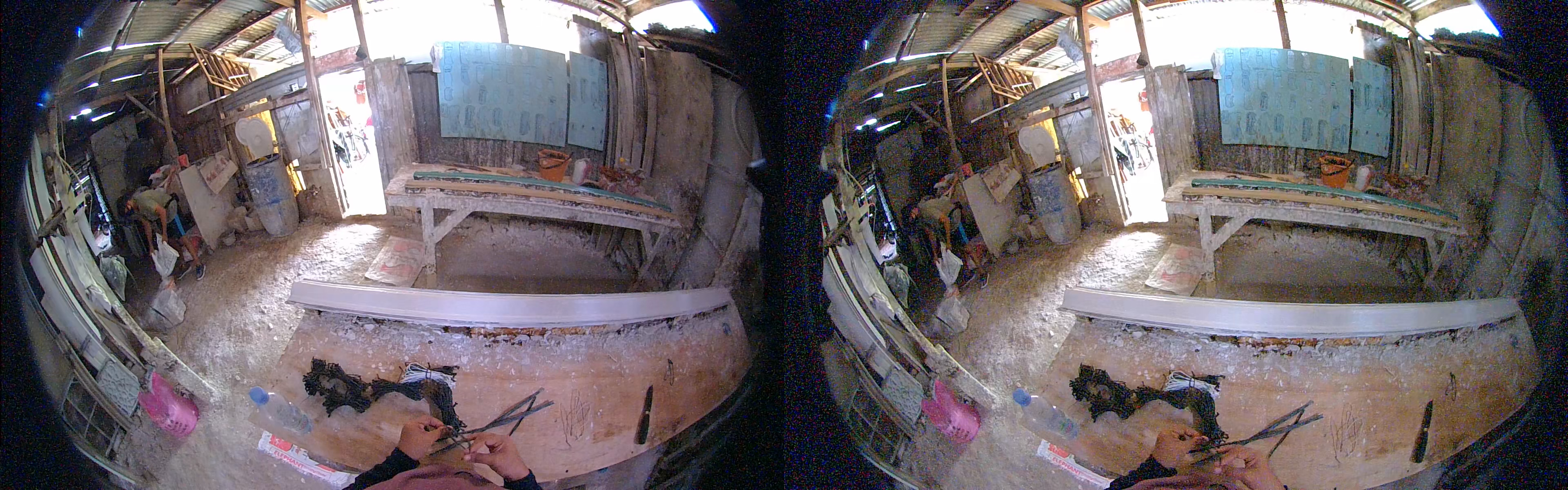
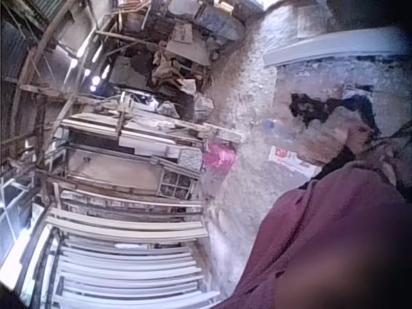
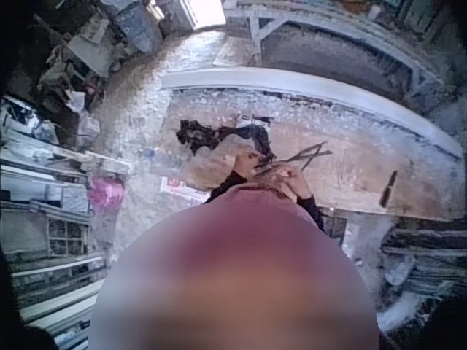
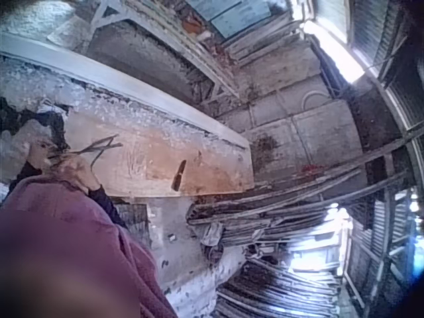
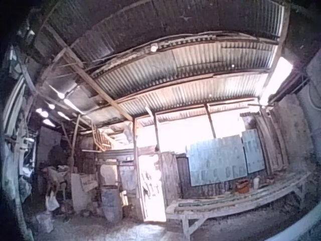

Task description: The person strips insulation from several black cables and twists the exposed strands. A coworker wipes a long white panel on a nearby workbench. The person continues handling the cables throughout the clip.

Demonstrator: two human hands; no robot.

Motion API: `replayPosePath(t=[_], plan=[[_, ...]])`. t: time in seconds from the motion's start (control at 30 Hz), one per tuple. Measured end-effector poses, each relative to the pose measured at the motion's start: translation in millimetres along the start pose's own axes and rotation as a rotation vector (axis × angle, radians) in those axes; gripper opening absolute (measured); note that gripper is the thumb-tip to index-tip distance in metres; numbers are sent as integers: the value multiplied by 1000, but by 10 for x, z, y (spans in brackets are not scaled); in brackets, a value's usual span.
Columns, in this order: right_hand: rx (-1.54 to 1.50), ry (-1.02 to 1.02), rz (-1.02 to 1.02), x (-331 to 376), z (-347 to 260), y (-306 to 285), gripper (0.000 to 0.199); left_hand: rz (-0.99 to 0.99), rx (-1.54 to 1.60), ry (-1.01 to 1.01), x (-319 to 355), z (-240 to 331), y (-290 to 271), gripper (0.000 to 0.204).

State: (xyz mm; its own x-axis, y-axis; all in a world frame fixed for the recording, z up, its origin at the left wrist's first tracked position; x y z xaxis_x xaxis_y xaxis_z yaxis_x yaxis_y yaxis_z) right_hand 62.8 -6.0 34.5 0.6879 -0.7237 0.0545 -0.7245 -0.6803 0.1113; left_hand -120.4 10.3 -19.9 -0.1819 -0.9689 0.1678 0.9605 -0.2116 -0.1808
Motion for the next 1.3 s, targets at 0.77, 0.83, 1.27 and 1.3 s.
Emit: replayPosePath(t=[0.77, 0.83, 1.27, 1.3], plan=[[180, -102, 552, 42, 176, -411, 9, -574, 238, 415, 82, 265, 351, 22], [152, -79, 530, 48, 167, -407, 8, -251, -35, 383, 38, 257, 196, 23], [43, 73, -278, 1, -114, 128, 18, 99, -220, 142, 7, 116, -252, 21], [67, 53, -289, -4, -139, 138, 17, 61, -246, 166, -5, 112, -219, 21]])
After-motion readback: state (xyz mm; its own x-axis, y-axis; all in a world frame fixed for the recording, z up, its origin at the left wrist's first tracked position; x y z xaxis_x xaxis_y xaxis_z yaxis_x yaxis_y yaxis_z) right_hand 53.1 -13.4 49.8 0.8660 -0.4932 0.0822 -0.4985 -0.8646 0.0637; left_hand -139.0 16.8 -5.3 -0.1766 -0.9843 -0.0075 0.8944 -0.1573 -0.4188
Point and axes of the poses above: each hand's wrist, its own x-axis away from the middle knuckle, its own y-axis out of the palm, z = x × y, the point moved 4 cm from there along -x, towards the middle knuckle, and after that the axes turned 15 degrees about -z, right-handed, at the moved point
